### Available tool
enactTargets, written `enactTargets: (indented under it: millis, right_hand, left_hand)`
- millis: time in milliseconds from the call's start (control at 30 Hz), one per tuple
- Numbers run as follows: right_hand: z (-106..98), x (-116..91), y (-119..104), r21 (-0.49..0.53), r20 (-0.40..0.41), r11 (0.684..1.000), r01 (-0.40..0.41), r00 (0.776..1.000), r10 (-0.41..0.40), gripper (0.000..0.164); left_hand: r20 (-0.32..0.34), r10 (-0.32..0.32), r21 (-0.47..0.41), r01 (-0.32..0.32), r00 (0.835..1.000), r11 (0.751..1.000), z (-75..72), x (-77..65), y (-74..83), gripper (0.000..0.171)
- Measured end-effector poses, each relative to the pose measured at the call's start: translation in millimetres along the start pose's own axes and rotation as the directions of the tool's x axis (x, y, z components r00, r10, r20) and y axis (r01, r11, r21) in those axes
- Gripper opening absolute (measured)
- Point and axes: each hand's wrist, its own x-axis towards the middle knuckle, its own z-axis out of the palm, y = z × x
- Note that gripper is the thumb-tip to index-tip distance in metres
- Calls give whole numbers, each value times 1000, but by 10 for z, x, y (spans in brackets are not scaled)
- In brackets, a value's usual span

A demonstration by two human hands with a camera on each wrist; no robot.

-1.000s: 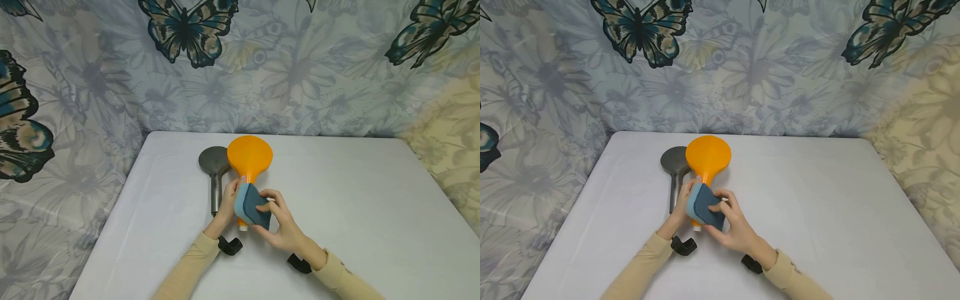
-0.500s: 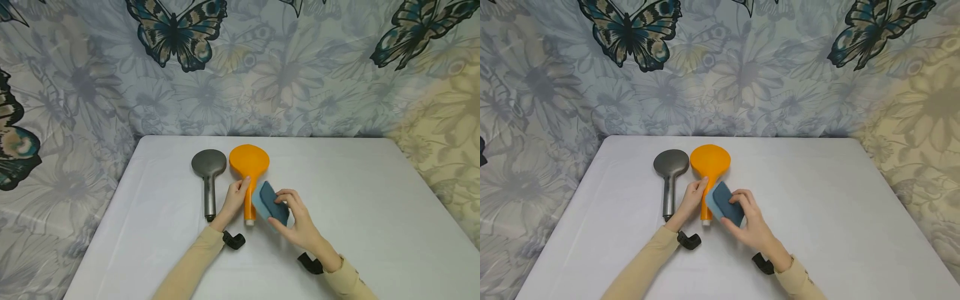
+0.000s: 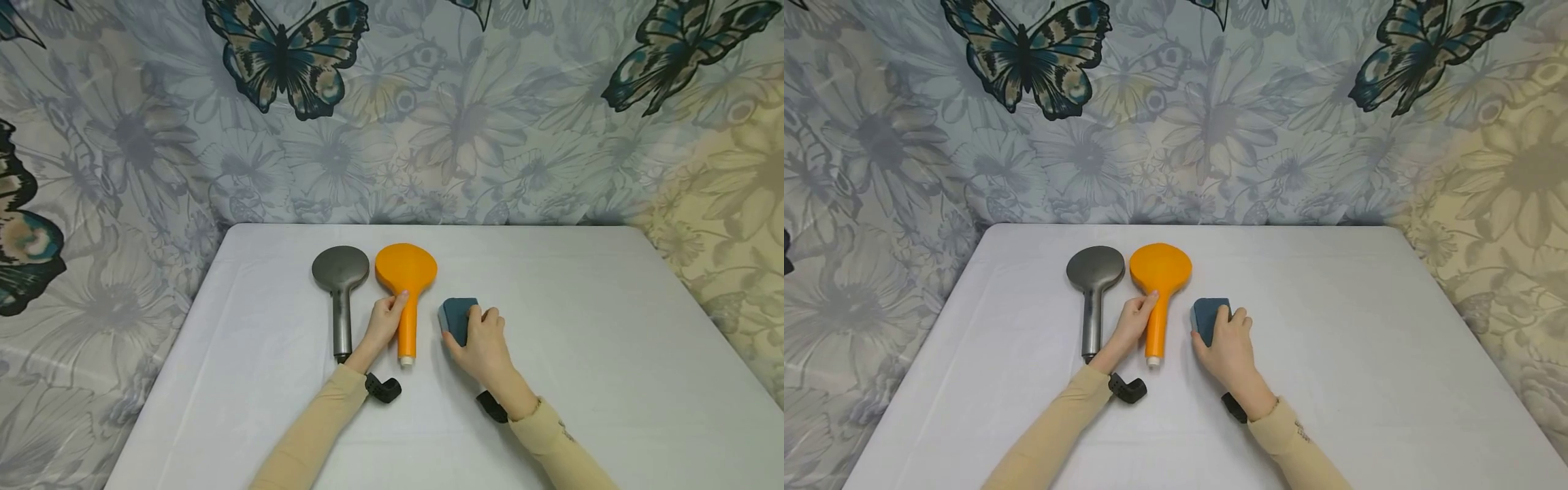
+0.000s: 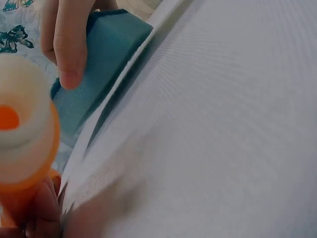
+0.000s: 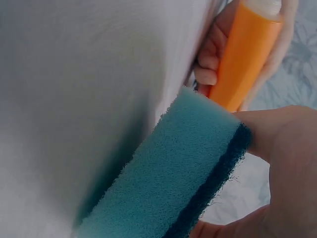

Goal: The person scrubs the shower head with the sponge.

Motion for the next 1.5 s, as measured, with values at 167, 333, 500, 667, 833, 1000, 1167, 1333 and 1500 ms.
enactTargets:
  millis: [167,333,500,667,833,1000,1167,1333,1500]
  right_hand:
    - [70,32,-49,-59,-24,998,-8,1000,7,57]
    - [102,48,-82,-101,-38,995,7,999,-11,60]
    - [131,50,-96,-137,-50,990,36,998,-43,63]
    - [144,48,-116,-138,-60,990,41,997,-50,66]
    - [153,45,-115,-150,-95,987,52,993,-66,68]
    - [128,58,-99,-174,-86,983,53,994,-69,65]
    - [27,80,-95,-161,-55,987,22,998,-31,57]
    - [-30,94,-81,-161,-44,987,27,998,-34,53]
    - [-41,87,-92,-186,-2,982,44,999,-45,54]
  left_hand:
    - [-38,-28,37,29,999,999,7,16,-35,41]
    - [-64,-68,82,73,996,994,5,21,3,40]
    - [-99,-91,170,107,991,980,-17,-6,58,41]
    - [-76,-52,234,69,996,970,-33,-98,140,37]
    - [-28,64,327,-52,998,943,-62,-206,218,19]
    - [-45,168,392,-137,985,910,-228,-313,291,23]
    - [-221,303,406,-195,927,893,-580,-341,365,26]
    - [-353,290,417,-128,889,900,-891,-366,328,28]
    - [-362,117,358,22,925,933,-1034,-398,199,43]
